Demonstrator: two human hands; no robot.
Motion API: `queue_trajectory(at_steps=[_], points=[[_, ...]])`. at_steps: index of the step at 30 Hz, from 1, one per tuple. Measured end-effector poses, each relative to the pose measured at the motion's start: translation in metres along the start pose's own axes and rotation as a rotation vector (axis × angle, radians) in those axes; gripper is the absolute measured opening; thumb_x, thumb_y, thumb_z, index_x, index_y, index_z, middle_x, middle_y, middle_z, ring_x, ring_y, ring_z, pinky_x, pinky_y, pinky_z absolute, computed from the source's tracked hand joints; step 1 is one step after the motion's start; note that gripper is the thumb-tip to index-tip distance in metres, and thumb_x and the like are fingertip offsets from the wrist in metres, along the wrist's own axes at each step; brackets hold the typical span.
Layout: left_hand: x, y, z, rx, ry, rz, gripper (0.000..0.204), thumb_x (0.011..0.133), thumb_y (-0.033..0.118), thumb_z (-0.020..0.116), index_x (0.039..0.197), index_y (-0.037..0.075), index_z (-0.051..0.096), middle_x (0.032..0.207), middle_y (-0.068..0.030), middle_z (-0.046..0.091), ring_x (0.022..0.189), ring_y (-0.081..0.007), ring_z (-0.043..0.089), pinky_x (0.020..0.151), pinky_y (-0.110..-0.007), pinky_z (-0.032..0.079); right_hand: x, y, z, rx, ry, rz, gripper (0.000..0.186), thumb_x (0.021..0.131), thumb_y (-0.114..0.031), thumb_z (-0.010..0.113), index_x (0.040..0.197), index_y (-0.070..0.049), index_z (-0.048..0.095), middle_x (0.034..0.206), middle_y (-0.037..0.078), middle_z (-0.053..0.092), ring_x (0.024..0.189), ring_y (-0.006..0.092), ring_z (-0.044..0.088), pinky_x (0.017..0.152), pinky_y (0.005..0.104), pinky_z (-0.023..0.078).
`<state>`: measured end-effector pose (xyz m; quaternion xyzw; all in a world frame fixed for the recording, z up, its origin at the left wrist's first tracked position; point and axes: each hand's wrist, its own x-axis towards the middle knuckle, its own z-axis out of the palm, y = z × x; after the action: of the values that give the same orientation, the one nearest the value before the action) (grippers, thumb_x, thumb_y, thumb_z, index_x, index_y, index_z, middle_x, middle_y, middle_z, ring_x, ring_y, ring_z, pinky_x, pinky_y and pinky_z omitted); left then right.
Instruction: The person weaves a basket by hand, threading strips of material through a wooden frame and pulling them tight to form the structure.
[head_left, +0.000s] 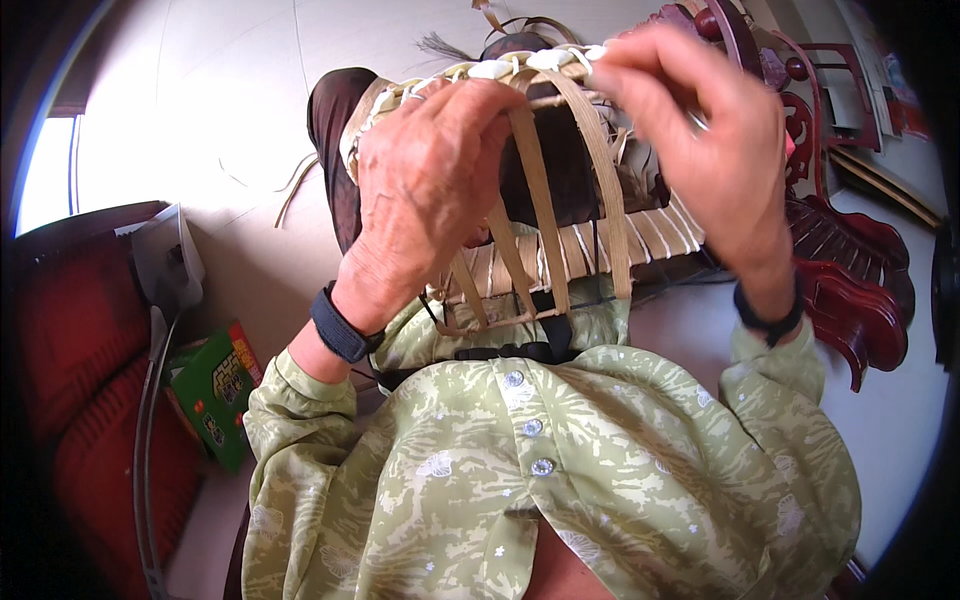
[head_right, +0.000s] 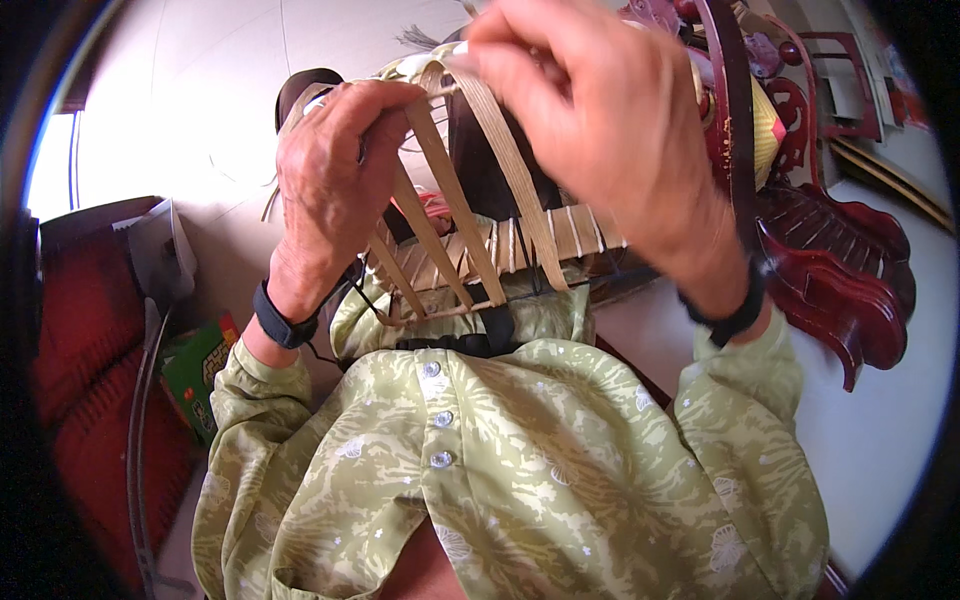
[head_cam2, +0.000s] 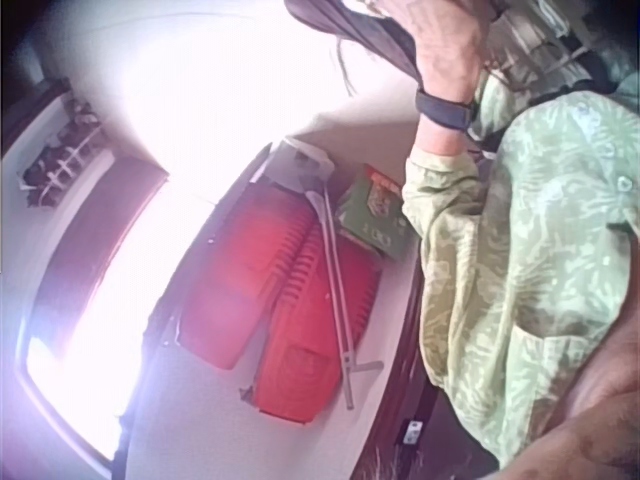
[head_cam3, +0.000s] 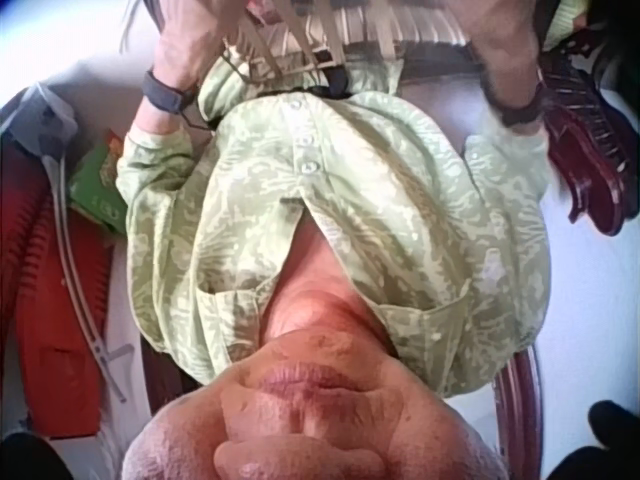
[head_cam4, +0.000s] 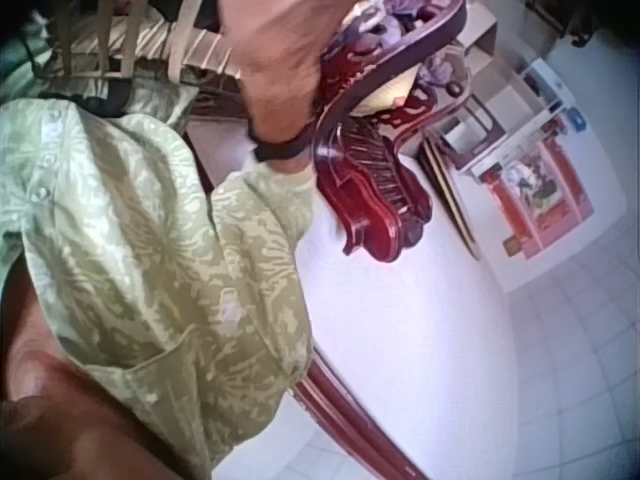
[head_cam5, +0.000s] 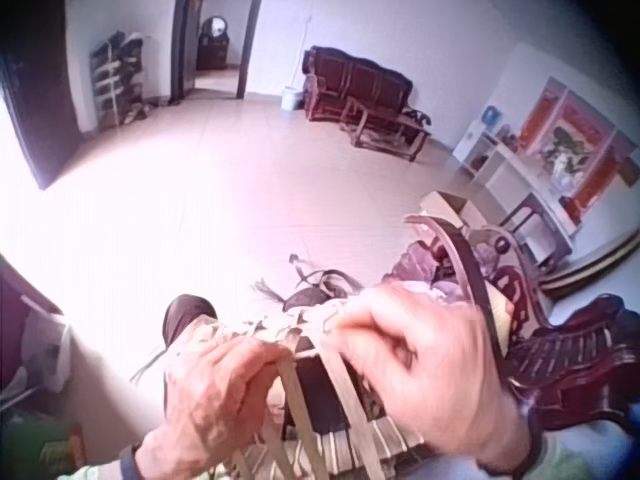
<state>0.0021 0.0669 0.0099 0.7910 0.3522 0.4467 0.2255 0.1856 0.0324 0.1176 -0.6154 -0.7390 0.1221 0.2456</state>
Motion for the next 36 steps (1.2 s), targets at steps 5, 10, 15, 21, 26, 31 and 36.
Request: queue_trajectory(at_steps=[5, 10, 15, 21, 26, 31, 36], points=[[-0.004, -0.011, 0.002, -0.028, 0.005, -0.056, 0.012, 0.088, 0.006, 0.067, 0.100, 0.010, 0.069, 0.085, -0.0093, 0.071, 0.076, -0.0298, 0.069, 0.067, -0.038, 0.054, -0.078, 0.008, 0.033, -0.278, -0.021, 0.057, 0.031, 0.080, -0.024, 0.082, 0.089, -0.005, 0.059, 0.081, 0.008, 0.056, 0.070, 0.0300, 0.062, 0.060, 0.0403, 0.049], [-0.004, -0.010, 0.001, -0.057, -0.031, -0.116, 0.011, 0.089, 0.006, 0.066, 0.099, 0.009, 0.070, 0.085, -0.0087, 0.071, 0.074, -0.0276, 0.069, 0.064, -0.036, 0.053, -0.090, 0.012, 0.014, 0.040, -0.060, 0.217, 0.024, 0.086, -0.016, 0.077, 0.082, -0.002, 0.058, 0.069, 0.008, 0.057, 0.062, 0.0167, 0.061, 0.053, 0.0330, 0.043], [-0.003, -0.008, -0.005, -0.048, -0.017, -0.130, 0.012, 0.089, 0.004, 0.064, 0.097, 0.008, 0.072, 0.086, -0.0093, 0.072, 0.068, -0.0252, 0.067, 0.062, -0.034, 0.051, -0.060, 0.029, -0.066, 0.629, -0.247, 0.601, 0.013, 0.096, -0.018, 0.070, 0.091, -0.006, 0.069, 0.062, -0.004, 0.059, 0.048, -0.0008, 0.052, 0.039, 0.0134, 0.039], [0.004, -0.010, -0.004, -0.055, -0.022, -0.097, 0.015, 0.085, -0.001, 0.067, 0.097, 0.006, 0.072, 0.088, -0.0079, 0.067, 0.075, -0.0255, 0.066, 0.066, -0.034, 0.050, 0.046, 0.062, -0.101, -0.051, 0.098, 0.324, 0.019, 0.091, -0.010, 0.067, 0.103, 0.004, 0.069, 0.079, 0.008, 0.065, 0.067, 0.0191, 0.063, 0.065, 0.0318, 0.053], [0.002, -0.014, -0.007, -0.052, -0.067, -0.138, 0.016, 0.083, -0.003, 0.067, 0.097, 0.005, 0.071, 0.086, -0.0083, 0.068, 0.075, -0.0254, 0.067, 0.067, -0.034, 0.052, -0.002, 0.055, -0.062, -0.132, 0.274, 0.125, 0.019, 0.095, -0.019, 0.065, 0.098, 0.000, 0.068, 0.087, 0.003, 0.060, 0.079, 0.0098, 0.056, 0.072, 0.0236, 0.043], [-0.002, -0.020, -0.009, -0.131, -0.027, -0.287, 0.015, 0.086, -0.004, 0.066, 0.099, 0.003, 0.070, 0.080, -0.0097, 0.071, 0.070, -0.0176, 0.067, 0.064, -0.029, 0.053, -0.091, 0.040, -0.055, 0.541, -0.695, 0.177, 0.009, 0.090, -0.004, 0.070, 0.096, 0.001, 0.074, 0.089, 0.009, 0.070, 0.074, 0.0116, 0.068, 0.067, 0.0233, 0.053], [0.000, -0.018, -0.007, -0.174, -0.060, -0.311, 0.015, 0.089, -0.003, 0.064, 0.101, 0.003, 0.070, 0.079, -0.0083, 0.071, 0.069, -0.0143, 0.066, 0.064, -0.028, 0.053, -0.175, 0.044, 0.044, 1.052, -0.526, 0.808, 0.023, 0.101, -0.008, 0.057, 0.118, 0.004, 0.067, 0.092, 0.008, 0.071, 0.072, 0.0083, 0.065, 0.064, 0.0220, 0.052]])
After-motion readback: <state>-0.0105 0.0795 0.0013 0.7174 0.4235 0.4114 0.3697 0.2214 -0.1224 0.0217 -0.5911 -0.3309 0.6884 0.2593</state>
